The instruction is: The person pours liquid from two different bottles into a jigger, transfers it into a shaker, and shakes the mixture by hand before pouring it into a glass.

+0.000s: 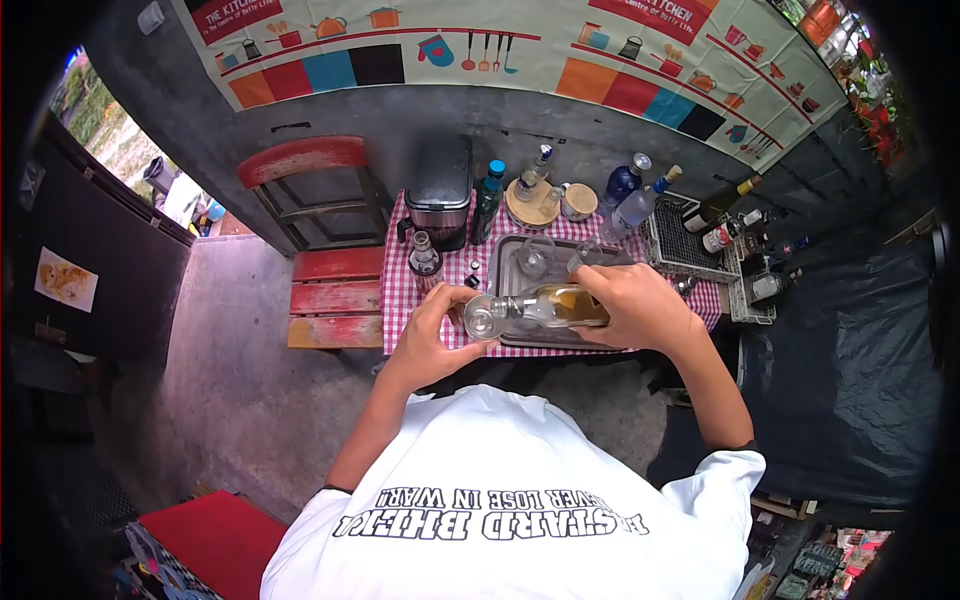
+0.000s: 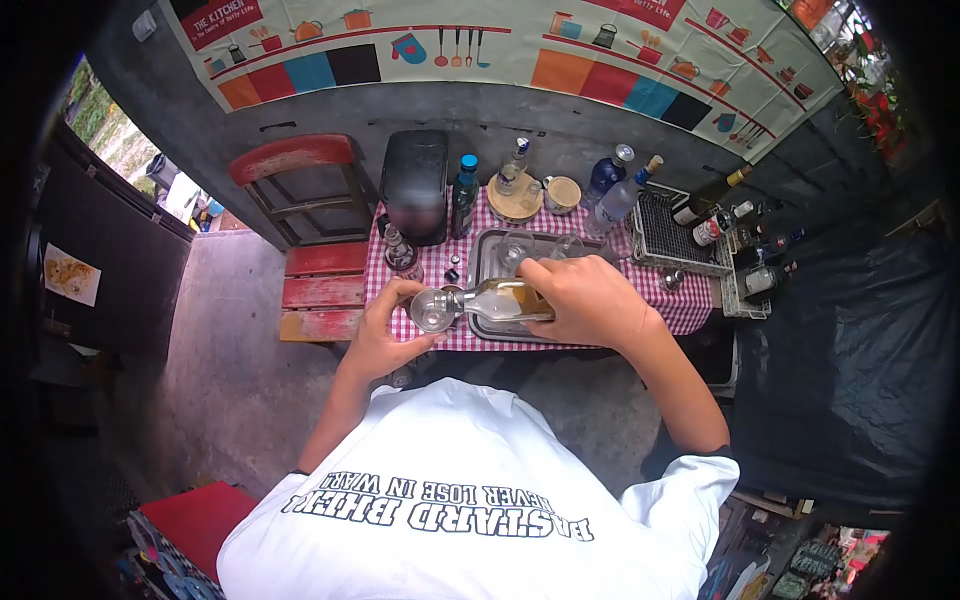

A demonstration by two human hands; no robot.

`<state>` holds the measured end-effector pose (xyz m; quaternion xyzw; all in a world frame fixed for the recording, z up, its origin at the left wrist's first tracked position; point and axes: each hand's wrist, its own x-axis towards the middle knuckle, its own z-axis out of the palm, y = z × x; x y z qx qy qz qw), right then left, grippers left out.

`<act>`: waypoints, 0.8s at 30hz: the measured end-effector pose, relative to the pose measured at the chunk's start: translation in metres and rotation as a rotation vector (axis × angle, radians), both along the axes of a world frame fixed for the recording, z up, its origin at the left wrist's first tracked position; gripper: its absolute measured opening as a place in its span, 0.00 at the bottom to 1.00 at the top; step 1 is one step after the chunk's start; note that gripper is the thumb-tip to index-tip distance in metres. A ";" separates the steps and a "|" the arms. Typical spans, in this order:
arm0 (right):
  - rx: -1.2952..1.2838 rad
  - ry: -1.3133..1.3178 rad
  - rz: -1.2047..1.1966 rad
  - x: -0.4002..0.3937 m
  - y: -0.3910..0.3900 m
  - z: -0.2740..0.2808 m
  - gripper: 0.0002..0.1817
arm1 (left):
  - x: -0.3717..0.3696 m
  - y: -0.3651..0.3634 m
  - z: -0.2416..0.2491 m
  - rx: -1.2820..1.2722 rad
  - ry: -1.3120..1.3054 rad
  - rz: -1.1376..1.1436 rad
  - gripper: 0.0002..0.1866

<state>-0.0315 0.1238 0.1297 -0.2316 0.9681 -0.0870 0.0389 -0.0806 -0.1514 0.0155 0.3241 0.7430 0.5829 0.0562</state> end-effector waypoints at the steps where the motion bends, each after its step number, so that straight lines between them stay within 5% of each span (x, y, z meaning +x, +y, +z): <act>1: 0.002 0.000 0.001 -0.002 -0.003 0.001 0.26 | -0.002 -0.002 0.000 0.002 -0.001 -0.002 0.26; 24: 0.039 0.010 0.067 -0.022 -0.026 0.003 0.25 | -0.008 -0.015 -0.008 0.062 -0.039 0.016 0.27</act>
